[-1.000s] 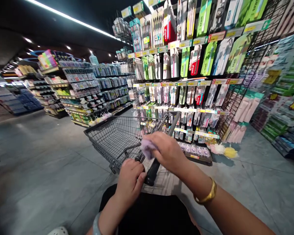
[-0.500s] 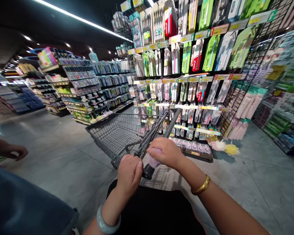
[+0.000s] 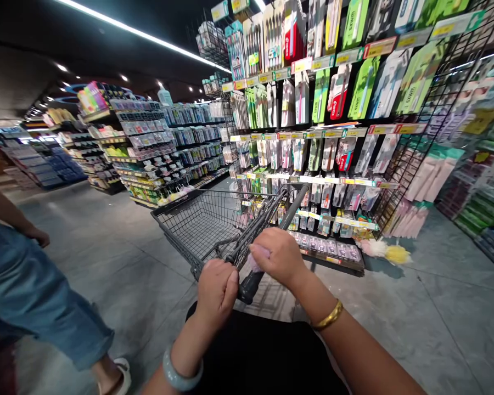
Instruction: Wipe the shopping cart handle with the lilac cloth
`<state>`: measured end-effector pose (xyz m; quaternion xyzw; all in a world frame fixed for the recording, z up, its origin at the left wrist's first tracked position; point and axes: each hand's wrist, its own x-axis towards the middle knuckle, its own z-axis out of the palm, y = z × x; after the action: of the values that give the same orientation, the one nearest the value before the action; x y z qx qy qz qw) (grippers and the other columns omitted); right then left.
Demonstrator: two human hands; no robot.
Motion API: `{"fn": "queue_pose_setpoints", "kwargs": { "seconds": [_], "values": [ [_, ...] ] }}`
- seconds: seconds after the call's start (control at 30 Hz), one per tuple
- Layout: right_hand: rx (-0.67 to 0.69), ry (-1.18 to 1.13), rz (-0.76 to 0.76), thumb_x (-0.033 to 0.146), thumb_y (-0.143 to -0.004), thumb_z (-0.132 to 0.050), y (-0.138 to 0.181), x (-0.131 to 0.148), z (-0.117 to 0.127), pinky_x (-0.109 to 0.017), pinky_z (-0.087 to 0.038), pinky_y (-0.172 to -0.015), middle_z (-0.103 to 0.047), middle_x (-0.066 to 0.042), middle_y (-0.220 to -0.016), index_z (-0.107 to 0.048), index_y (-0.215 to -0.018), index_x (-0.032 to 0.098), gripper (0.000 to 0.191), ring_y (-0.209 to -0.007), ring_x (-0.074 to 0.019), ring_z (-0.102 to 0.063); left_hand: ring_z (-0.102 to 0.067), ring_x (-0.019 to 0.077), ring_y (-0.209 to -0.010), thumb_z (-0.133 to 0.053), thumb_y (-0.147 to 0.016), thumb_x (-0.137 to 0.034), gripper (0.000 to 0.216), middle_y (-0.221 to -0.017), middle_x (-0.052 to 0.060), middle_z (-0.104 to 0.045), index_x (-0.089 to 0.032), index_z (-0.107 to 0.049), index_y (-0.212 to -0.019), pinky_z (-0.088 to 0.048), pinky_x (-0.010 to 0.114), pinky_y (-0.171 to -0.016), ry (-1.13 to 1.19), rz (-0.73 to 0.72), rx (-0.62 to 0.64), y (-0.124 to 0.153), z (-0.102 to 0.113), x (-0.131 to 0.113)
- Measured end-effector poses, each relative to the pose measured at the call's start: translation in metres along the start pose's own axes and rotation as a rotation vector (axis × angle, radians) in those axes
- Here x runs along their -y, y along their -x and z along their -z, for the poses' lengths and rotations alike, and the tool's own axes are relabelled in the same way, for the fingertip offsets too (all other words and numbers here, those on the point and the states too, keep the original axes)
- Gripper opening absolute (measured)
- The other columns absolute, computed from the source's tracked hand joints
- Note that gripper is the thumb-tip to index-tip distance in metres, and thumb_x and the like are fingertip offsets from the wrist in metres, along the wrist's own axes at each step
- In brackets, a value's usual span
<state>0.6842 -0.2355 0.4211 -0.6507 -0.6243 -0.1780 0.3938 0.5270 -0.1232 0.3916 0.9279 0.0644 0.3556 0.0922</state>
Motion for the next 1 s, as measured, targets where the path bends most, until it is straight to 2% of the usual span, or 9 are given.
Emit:
{"fn": "queue_pose_setpoints", "kwargs": {
  "seconds": [0.13,0.23,0.37,0.43,0.57,0.67,0.73,0.8,1.0],
  "values": [
    [0.073,-0.011,0.096,0.039,-0.092,-0.046,0.003,0.019,-0.006,-0.037,-0.044,-0.079,-0.066,-0.006,-0.079,-0.064,-0.080,0.020,0.029,-0.081,-0.0204,-0.057,-0.045,0.0172,-0.064,-0.029,-0.095,-0.026,0.037,-0.061,0.003,-0.052,-0.021,-0.046,-0.062,-0.030,0.036,-0.067,0.013,-0.012,-0.034,0.001,0.001,0.003],
    [0.100,-0.080,0.121,0.039,-0.094,-0.042,0.002,0.001,-0.002,-0.036,-0.045,-0.079,-0.067,-0.006,-0.082,-0.064,-0.084,0.021,0.030,-0.081,-0.0191,-0.058,-0.045,0.0169,-0.064,-0.030,-0.096,-0.025,0.037,-0.061,0.002,-0.051,-0.021,-0.045,-0.062,-0.031,0.035,-0.067,0.007,-0.004,-0.007,0.002,0.003,0.004],
    [-0.020,-0.025,-0.009,0.037,-0.095,-0.042,0.000,-0.021,0.003,-0.036,-0.046,-0.079,-0.067,-0.007,-0.082,-0.064,-0.082,0.021,0.031,-0.083,-0.0197,-0.059,-0.045,0.0167,-0.065,-0.030,-0.096,-0.025,0.037,-0.062,0.002,-0.050,-0.021,-0.044,-0.062,-0.031,0.035,-0.068,0.001,-0.002,0.015,-0.001,0.004,0.001],
    [-0.037,-0.003,-0.018,0.037,-0.093,-0.045,0.005,-0.011,0.000,-0.039,-0.046,-0.083,-0.066,-0.007,-0.082,-0.064,-0.081,0.021,0.028,-0.085,-0.0209,-0.059,-0.045,0.0167,-0.064,-0.031,-0.096,-0.025,0.037,-0.062,0.002,-0.051,-0.021,-0.045,-0.062,-0.030,0.035,-0.068,0.004,-0.011,0.025,-0.002,0.003,-0.002],
    [0.007,-0.102,0.091,0.036,-0.090,-0.050,0.018,0.007,-0.005,-0.043,-0.046,-0.091,-0.067,-0.007,-0.089,-0.065,-0.088,0.022,0.021,-0.090,-0.0224,-0.059,-0.046,0.0168,-0.065,-0.033,-0.096,-0.025,0.036,-0.063,0.002,-0.053,-0.020,-0.047,-0.064,-0.030,0.035,-0.068,0.009,-0.028,0.065,-0.004,0.003,-0.006],
    [-0.046,-0.144,0.110,0.034,-0.092,-0.047,0.018,-0.018,0.001,-0.041,-0.047,-0.088,-0.068,-0.007,-0.091,-0.065,-0.091,0.022,0.022,-0.091,-0.0216,-0.060,-0.047,0.0168,-0.066,-0.034,-0.096,-0.024,0.035,-0.064,0.002,-0.055,-0.020,-0.049,-0.064,-0.030,0.035,-0.069,0.013,-0.035,0.092,-0.006,0.002,-0.007],
    [-0.107,-0.091,0.039,0.034,-0.094,-0.044,0.012,-0.041,0.007,-0.039,-0.047,-0.085,-0.068,-0.007,-0.088,-0.065,-0.088,0.021,0.025,-0.089,-0.0210,-0.060,-0.047,0.0168,-0.066,-0.034,-0.096,-0.025,0.035,-0.065,0.002,-0.055,-0.020,-0.049,-0.065,-0.031,0.036,-0.069,0.011,-0.041,0.101,-0.008,0.000,-0.008],
    [-0.124,-0.015,-0.035,0.034,-0.094,-0.043,0.007,-0.050,0.010,-0.039,-0.047,-0.082,-0.067,-0.007,-0.084,-0.064,-0.082,0.021,0.028,-0.086,-0.0208,-0.060,-0.048,0.0169,-0.066,-0.034,-0.096,-0.025,0.036,-0.065,0.002,-0.056,-0.020,-0.049,-0.065,-0.032,0.036,-0.070,0.012,-0.044,0.107,-0.011,0.000,-0.010],
    [-0.030,-0.040,0.027,0.032,-0.091,-0.047,0.018,0.002,0.001,-0.042,-0.044,-0.090,-0.066,-0.007,-0.087,-0.064,-0.086,0.021,0.020,-0.091,-0.0221,-0.059,-0.053,0.0194,-0.075,-0.038,-0.095,-0.025,0.031,-0.071,0.003,-0.061,-0.021,-0.056,-0.071,-0.034,0.040,-0.084,-0.049,0.006,0.108,-0.014,0.011,-0.028]
  ]
}}
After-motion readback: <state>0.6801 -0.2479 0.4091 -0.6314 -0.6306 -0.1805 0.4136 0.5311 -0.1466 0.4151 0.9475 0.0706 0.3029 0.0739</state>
